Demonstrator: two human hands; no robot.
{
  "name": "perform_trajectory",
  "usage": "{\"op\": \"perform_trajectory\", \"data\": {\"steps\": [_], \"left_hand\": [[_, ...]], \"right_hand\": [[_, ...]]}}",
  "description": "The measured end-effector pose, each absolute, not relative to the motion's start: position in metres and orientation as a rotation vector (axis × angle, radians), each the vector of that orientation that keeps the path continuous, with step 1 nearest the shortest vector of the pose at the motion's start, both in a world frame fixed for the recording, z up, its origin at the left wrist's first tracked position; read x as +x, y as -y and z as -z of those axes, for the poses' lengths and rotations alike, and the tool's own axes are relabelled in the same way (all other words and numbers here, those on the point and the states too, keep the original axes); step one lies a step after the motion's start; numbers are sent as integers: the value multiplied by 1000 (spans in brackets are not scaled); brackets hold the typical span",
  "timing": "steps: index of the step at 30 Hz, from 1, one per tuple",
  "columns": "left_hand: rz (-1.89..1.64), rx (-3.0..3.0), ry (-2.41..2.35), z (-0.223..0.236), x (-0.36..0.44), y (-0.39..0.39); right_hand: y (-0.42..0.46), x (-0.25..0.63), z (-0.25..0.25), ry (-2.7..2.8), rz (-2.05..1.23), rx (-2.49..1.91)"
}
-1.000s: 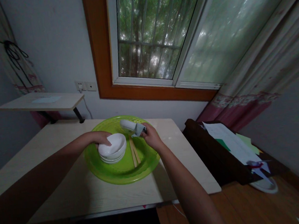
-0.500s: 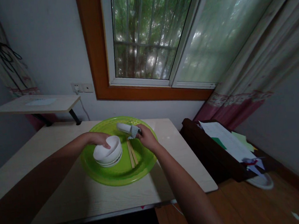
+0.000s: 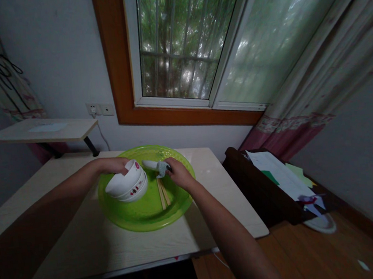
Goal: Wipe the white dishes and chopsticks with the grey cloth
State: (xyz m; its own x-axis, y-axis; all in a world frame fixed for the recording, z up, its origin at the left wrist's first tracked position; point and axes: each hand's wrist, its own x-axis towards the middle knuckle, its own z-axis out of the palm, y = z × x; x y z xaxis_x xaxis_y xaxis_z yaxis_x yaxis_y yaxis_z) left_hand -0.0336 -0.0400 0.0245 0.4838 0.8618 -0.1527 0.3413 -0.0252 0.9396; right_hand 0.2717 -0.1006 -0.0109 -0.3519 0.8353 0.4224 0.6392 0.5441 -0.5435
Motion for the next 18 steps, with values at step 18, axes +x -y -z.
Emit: {"op": "perform_trajectory", "data": {"steps": [18], "left_hand": [[-395, 1505, -1151, -72, -67, 18]], "right_hand": [[128, 224, -8, 2842, 119, -730]]}}
